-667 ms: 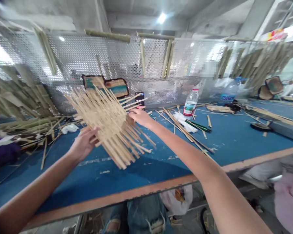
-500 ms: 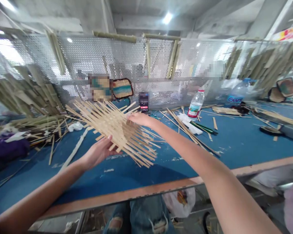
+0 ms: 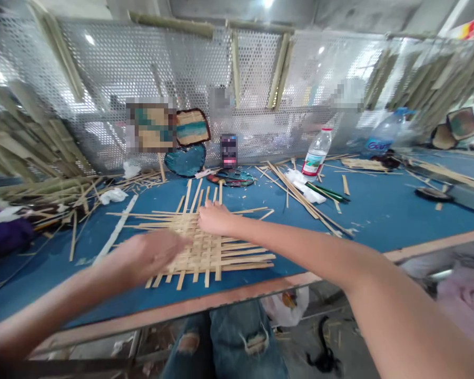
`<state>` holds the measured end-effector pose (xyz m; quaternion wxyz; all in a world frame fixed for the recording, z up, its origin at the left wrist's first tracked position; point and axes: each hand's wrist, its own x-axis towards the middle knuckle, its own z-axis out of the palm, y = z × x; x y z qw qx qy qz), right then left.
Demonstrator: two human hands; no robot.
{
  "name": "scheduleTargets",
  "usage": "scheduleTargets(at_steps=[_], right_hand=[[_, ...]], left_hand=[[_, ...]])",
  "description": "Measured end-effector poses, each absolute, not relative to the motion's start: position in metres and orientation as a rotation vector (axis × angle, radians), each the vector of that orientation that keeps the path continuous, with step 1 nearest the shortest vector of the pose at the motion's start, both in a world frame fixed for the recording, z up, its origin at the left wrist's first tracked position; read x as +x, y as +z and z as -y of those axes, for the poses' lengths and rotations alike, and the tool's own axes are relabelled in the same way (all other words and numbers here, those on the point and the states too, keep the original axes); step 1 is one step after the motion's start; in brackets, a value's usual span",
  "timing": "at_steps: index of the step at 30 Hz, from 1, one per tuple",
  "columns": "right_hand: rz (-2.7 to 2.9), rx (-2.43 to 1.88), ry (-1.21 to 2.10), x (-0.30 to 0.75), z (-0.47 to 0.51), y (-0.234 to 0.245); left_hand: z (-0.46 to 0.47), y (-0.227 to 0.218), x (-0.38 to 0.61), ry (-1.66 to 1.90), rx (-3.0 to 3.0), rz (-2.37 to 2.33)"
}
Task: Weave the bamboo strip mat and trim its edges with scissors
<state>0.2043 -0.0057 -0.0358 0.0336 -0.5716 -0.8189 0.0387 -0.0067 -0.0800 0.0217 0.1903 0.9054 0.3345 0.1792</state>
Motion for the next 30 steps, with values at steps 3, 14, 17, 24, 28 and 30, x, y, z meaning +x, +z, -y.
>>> scheduleTargets(at_steps=[3,14,17,24,28,30], right_hand=[[2.378,-1.814,-0.005,0.196,0.019,-0.046],[2.245,-1.775,-0.175,0.192,0.019,-0.068],[2.249,-1.768,-0.182,0.192,0.016,-0.068],[2.246,-1.760,-0.216,0.191,0.015,-0.067],[2.252,-1.750,-0.240,0.191,0.016,-0.067],[2.258,-1.750,-0.248,0.190,0.017,-0.066]], left_hand=[[0.011,-0.009,0.002,0.298,2.902,-1.232],[-0.016,-0.053,0.036,0.249,2.917,-1.477],[-0.019,-0.053,0.035,0.246,2.917,-1.489],[-0.018,-0.056,0.036,0.263,2.931,-1.511],[-0.018,-0.056,0.037,0.268,2.942,-1.527],[-0.018,-0.056,0.037,0.271,2.946,-1.529]])
